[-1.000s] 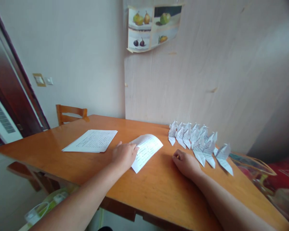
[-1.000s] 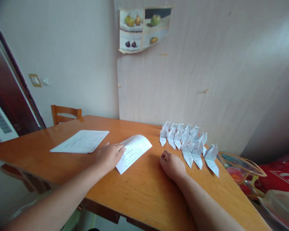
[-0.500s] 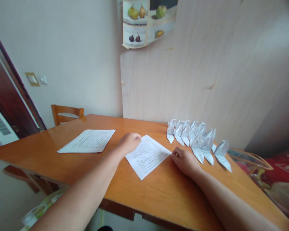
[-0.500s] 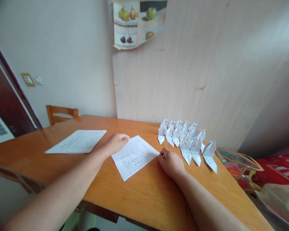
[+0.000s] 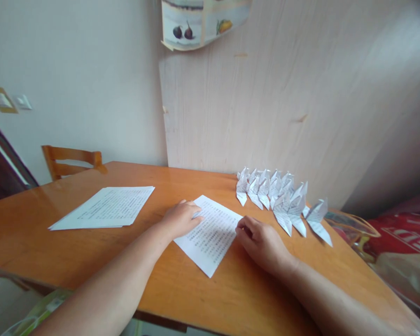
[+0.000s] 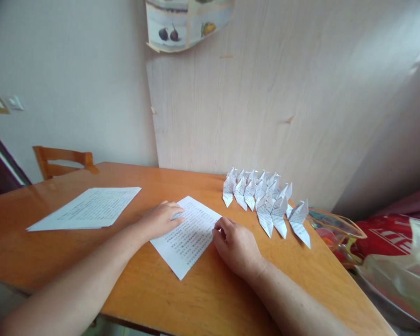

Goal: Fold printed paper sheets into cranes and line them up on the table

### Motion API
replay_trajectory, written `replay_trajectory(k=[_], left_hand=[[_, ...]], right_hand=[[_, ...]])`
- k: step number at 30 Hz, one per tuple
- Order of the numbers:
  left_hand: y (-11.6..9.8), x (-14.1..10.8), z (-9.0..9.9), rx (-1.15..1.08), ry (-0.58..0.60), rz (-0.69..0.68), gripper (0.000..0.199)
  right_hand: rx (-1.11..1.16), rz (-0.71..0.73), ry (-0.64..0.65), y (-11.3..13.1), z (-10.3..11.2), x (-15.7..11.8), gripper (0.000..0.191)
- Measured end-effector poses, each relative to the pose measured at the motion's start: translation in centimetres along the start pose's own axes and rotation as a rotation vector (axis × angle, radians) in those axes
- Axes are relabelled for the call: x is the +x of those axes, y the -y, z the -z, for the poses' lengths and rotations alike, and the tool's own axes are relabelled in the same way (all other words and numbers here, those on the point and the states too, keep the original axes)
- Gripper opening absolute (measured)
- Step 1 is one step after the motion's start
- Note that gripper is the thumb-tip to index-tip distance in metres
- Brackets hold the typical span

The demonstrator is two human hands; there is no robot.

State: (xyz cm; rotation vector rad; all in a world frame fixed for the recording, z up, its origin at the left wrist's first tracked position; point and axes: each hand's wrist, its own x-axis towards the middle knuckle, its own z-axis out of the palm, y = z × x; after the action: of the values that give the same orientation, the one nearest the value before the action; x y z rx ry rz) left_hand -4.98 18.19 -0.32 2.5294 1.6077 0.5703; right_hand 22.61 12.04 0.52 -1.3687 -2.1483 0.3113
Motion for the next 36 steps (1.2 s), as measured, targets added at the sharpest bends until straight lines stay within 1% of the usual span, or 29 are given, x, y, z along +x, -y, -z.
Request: replay_trajectory(k=[3,5,7,10,13,16,20,23,27,33,36], left_hand=[[-0.8,-0.4,0.0,0.084,-0.006,-0.034,0.037],[-1.3,-0.7,0.1,0.087,0.004,-0.034,0.038],[-1.6,-0.9,0.3,0.055,0.021,-0.022,0.036],[-1.7,-1.0,0.7,-0.024,0.034,0.006,0.035],[-1.4,-0.8,0.9,-0.098,0.022,0.011,0.033],[-1.1,-0.6,0.9,-0.162,-0.005,0.014,0.032],[-1.2,-0.5,0.6,-0.247,-0.018,-0.006,0.032],[-1.6,-0.7,0.6,-0.273,0.016,-0.038,0.031],[-2.0,-0.8,0.7,-0.263,0.048,-0.046,0.031],[-2.1,-0.9,0.6,-0.28,0.074,-0.079,0.032],[-2.4,-1.0,1.0,-0.263,0.119,-0.109,0.039]], right_hand=[[0.044,0.09,0.057,1.0,0.4,-0.8,0.014],[0.057,0.166,0.102,1.6,0.7,-1.3,0.018],[0.049,0.225,0.163,2.0,1.1,-1.6,0.028],[0.005,0.298,0.23,2.1,1.5,-1.7,0.052],[-0.062,0.313,0.261,1.5,1.6,-1.7,0.072],[-0.112,0.272,0.286,0.7,1.5,-1.6,0.081],[-0.118,0.25,0.311,0.3,1.4,-1.4,0.08],[-0.114,0.245,0.325,0.4,1.3,-1.2,0.071],[-0.107,0.254,0.329,0.4,1.2,-1.0,0.061],[-0.102,0.225,0.342,0.1,1.0,-1.0,0.06],[-0.089,0.211,0.342,0.1,1.1,-1.1,0.06]])
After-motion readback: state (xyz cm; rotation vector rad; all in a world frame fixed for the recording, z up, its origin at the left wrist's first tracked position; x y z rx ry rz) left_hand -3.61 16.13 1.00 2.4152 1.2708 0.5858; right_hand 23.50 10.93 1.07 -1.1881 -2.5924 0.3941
